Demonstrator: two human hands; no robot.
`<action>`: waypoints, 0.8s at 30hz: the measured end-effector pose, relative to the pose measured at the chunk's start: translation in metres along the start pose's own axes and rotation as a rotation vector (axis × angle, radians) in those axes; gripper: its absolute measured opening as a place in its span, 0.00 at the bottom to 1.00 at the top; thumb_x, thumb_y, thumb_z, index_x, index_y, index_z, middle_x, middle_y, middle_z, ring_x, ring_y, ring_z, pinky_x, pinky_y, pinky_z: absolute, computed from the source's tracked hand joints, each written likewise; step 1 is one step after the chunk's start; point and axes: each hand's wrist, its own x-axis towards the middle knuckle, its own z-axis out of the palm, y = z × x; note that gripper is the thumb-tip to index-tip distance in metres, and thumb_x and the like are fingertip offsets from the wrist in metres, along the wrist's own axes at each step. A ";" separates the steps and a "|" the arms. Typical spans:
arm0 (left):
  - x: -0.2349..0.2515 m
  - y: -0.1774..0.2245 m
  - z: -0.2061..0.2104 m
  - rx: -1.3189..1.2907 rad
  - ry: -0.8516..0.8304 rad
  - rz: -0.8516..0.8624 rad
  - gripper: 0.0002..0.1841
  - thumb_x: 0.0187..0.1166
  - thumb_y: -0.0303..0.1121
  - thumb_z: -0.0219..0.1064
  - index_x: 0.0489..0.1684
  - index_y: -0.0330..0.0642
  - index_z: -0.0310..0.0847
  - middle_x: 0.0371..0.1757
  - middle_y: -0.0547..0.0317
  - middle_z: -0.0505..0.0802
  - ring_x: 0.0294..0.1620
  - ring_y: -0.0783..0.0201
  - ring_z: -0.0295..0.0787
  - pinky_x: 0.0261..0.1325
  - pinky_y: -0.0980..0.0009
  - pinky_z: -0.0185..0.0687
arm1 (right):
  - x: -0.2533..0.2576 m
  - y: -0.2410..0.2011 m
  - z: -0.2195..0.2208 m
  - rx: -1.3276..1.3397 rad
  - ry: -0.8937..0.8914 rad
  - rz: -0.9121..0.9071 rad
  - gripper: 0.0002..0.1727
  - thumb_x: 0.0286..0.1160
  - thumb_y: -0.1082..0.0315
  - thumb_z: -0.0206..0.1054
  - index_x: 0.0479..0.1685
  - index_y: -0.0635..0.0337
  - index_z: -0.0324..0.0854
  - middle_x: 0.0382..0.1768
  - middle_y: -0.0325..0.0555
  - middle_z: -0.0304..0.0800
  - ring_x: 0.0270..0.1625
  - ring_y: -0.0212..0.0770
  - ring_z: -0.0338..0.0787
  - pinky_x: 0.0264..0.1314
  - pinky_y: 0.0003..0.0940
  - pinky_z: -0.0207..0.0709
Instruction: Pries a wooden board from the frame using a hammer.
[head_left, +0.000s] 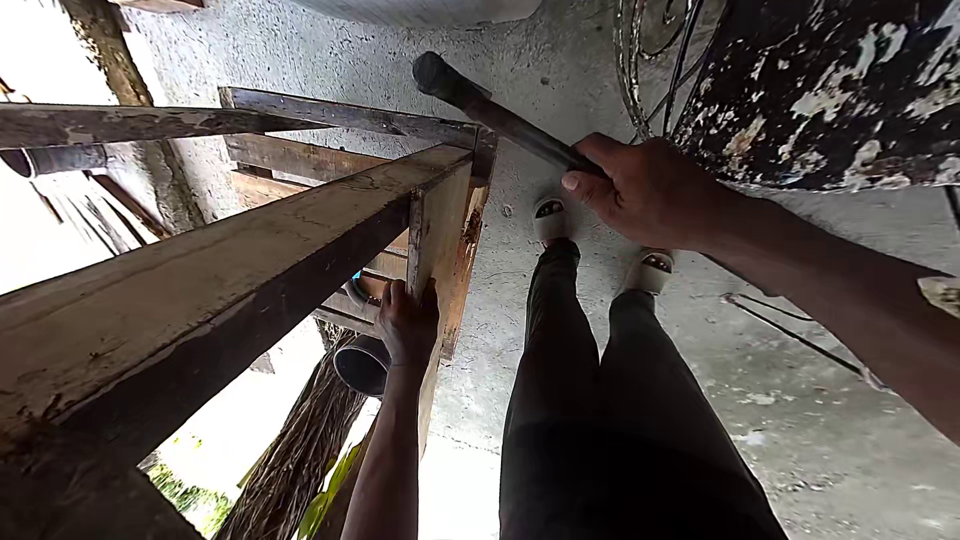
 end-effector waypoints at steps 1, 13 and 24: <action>0.000 -0.001 0.000 0.001 0.002 0.001 0.20 0.71 0.40 0.75 0.41 0.25 0.86 0.38 0.36 0.93 0.33 0.43 0.94 0.37 0.47 0.87 | -0.001 -0.003 0.001 -0.013 -0.014 0.002 0.16 0.92 0.53 0.54 0.53 0.56 0.77 0.15 0.39 0.71 0.15 0.40 0.76 0.16 0.40 0.68; 0.001 0.000 -0.003 0.007 -0.031 -0.016 0.21 0.72 0.40 0.74 0.45 0.23 0.86 0.39 0.35 0.93 0.36 0.42 0.94 0.41 0.45 0.87 | -0.011 0.000 0.021 0.024 -0.070 -0.005 0.15 0.92 0.54 0.56 0.52 0.58 0.77 0.15 0.41 0.73 0.16 0.43 0.79 0.17 0.42 0.72; 0.001 -0.001 -0.002 0.023 -0.028 -0.019 0.21 0.72 0.41 0.73 0.43 0.24 0.87 0.37 0.36 0.93 0.36 0.41 0.94 0.42 0.44 0.86 | -0.004 -0.008 0.001 0.087 0.067 0.149 0.16 0.93 0.56 0.52 0.53 0.61 0.76 0.19 0.41 0.71 0.19 0.40 0.76 0.23 0.40 0.69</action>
